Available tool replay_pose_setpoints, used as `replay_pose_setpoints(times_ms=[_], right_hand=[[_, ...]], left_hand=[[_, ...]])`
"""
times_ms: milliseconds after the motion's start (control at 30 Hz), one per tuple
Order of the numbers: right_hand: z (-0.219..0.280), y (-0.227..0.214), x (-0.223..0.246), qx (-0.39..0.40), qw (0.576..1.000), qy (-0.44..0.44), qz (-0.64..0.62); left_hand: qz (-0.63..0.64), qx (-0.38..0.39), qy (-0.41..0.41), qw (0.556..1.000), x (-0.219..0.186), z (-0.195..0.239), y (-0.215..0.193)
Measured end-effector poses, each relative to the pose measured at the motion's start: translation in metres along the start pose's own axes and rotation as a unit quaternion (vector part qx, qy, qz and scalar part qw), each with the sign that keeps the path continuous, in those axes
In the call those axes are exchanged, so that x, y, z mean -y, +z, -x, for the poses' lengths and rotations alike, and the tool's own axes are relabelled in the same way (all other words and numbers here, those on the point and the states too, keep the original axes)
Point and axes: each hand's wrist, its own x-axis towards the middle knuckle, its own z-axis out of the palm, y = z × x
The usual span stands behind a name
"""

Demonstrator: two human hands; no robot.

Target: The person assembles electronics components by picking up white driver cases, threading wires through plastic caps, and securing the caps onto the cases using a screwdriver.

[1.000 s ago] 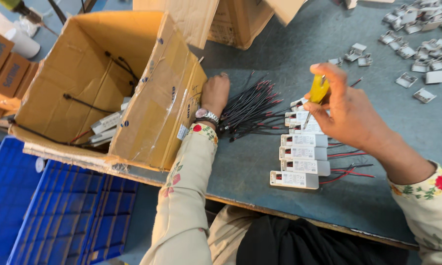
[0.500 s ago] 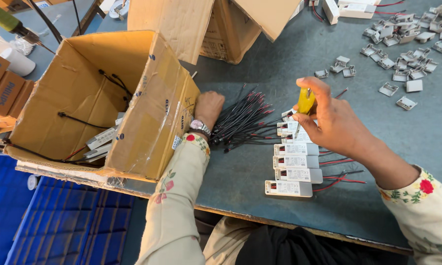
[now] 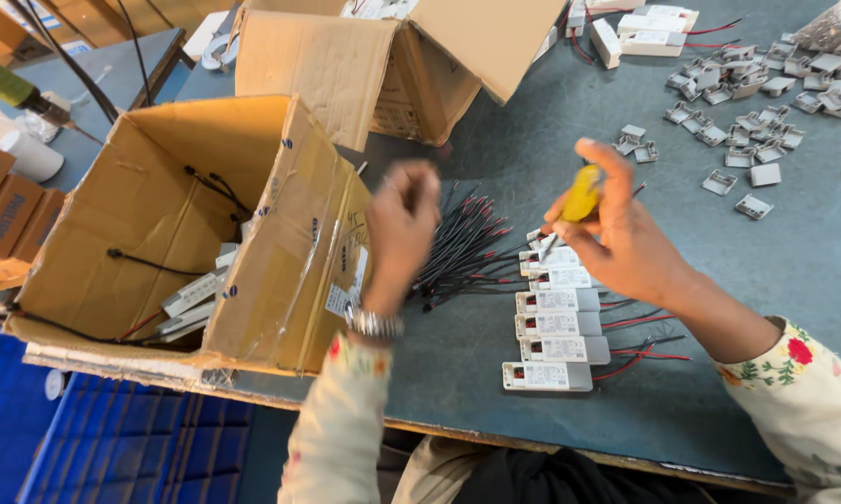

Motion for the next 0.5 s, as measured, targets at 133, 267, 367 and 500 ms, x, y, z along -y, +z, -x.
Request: replay_pose_setpoints(times_ms=[133,267,367,500], right_hand=[[0.008,-0.019,-0.002,-0.099,0.971,0.117,-0.181],[0.017,-0.018,0.010,-0.082,0.975,0.153,-0.141],[0.015,0.001,0.027,-0.025,0.991,0.134,-0.009],[0.011,0.016,0.041,0.013,0.998,-0.015,0.064]], left_hand=[[-0.087,-0.008,0.042,0.995,-0.052,0.068,0.008],[-0.102,-0.017,0.056,0.993,-0.072,0.097,0.013],[-0.093,-0.013,0.052,0.994,-0.078,0.104,0.015],[-0.081,0.004,0.042,0.996,-0.080,0.108,0.015]])
